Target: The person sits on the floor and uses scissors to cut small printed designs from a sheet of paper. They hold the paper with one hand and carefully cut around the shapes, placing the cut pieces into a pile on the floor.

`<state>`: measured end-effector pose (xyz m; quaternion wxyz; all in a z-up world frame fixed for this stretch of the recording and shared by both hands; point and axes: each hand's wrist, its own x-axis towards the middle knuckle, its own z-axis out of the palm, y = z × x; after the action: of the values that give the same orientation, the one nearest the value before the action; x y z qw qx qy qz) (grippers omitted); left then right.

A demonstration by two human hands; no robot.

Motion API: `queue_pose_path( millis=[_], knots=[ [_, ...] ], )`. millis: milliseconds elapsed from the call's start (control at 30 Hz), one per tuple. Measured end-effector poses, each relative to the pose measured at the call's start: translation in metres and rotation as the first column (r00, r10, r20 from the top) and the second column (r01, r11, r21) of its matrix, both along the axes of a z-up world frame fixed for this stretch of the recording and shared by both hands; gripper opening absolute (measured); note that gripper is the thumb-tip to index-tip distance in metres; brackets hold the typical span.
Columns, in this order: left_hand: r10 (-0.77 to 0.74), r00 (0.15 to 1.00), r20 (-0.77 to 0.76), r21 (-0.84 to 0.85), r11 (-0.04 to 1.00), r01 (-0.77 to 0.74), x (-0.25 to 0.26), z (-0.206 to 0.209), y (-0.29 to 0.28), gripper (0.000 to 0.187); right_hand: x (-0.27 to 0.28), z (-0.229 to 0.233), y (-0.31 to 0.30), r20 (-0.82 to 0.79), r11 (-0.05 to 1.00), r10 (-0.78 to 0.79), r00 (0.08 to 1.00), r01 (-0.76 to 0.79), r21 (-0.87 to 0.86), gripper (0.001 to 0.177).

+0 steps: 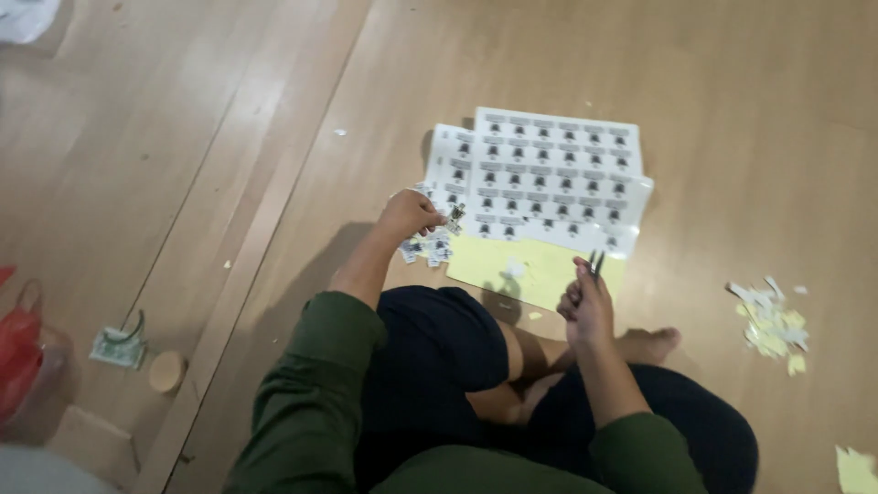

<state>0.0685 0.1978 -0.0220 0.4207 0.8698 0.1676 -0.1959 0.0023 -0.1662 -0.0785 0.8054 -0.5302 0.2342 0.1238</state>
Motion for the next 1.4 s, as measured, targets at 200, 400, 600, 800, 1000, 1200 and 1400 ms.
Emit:
queue_pose_path(
  millis=[200, 400, 600, 800, 1000, 1200, 1400],
  knots=[
    [0.066, 0.994, -0.09, -0.011, 0.998, -0.068, -0.009, -0.071, 0.045, 0.015, 0.003, 0.002, 0.003, -0.018, 0.998, 0.033, 0.999, -0.034, -0.045, 0.023],
    [-0.298, 0.909, -0.292, 0.312, 0.868, 0.385, 0.011, -0.16, 0.06, 0.044, 0.004, 0.0, 0.002, -0.035, 0.991, 0.053, 0.998, -0.057, -0.122, 0.023],
    [-0.192, 0.928, -0.319, 0.283, 0.915, 0.287, 0.006, -0.173, 0.065, 0.02, 0.003, -0.002, 0.002, -0.049, 0.987, 0.084, 0.995, -0.09, -0.136, 0.026],
    [0.149, 0.942, -0.3, 0.109, 0.987, -0.121, 0.007, -0.142, 0.057, 0.013, 0.0, 0.006, 0.006, -0.036, 0.982, 0.094, 0.995, -0.098, -0.159, 0.026],
    [0.176, 0.955, -0.239, 0.129, 0.98, -0.149, -0.009, -0.112, 0.052, 0.012, 0.0, -0.009, -0.005, -0.033, 0.983, 0.067, 0.997, -0.072, -0.169, 0.023],
    [0.183, 0.94, -0.289, 0.082, 0.983, -0.166, -0.009, -0.114, 0.054, 0.012, 0.002, -0.003, -0.003, -0.045, 0.979, 0.066, 0.997, -0.074, -0.192, 0.024],
    [0.081, 0.928, -0.364, 0.057, 0.996, -0.064, -0.006, -0.123, 0.06, 0.017, 0.001, 0.004, -0.001, -0.034, 0.981, 0.053, 0.998, -0.058, -0.184, 0.024]
  ],
)
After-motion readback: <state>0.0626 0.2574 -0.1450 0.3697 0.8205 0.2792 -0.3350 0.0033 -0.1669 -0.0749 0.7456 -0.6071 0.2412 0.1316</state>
